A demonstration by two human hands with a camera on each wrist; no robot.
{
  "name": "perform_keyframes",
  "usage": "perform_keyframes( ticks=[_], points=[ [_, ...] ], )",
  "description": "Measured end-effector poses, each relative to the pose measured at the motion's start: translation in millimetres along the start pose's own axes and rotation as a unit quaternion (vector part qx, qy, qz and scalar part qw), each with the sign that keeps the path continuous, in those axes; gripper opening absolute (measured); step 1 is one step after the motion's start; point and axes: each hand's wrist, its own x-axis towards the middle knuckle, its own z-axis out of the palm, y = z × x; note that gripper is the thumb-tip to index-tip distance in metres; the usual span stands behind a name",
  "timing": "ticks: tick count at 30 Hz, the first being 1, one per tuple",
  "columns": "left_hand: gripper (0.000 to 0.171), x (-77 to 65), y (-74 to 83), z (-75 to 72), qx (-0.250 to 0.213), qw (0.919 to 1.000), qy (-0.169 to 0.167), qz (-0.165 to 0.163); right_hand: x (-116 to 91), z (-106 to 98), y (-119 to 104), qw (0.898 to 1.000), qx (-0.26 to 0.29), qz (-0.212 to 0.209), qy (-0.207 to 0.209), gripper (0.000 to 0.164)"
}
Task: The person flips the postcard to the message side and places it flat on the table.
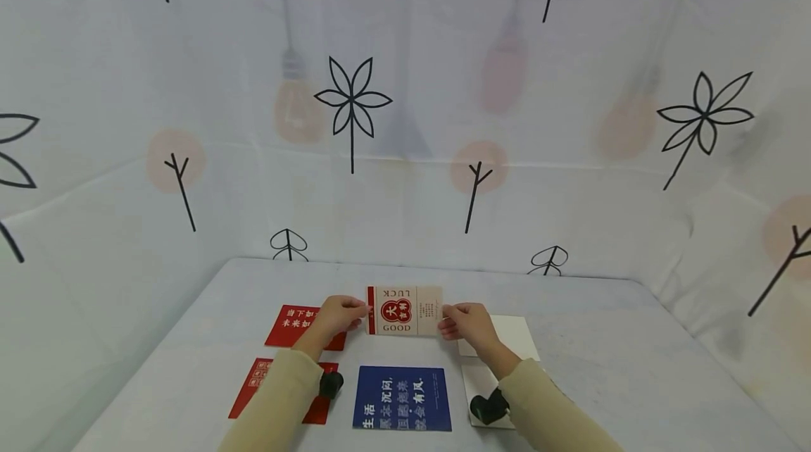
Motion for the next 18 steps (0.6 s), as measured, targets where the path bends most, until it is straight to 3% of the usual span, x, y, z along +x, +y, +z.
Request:
perform_keyframes(
  ticks=[18],
  points=[
    [0.032, 1.8, -0.3, -2.1, -0.082, 0.9961, -0.024, -0.019, -1.9, -0.1, -3.9, 0.999, 0.033, 0.003, 0.005, 0.028]
  ],
)
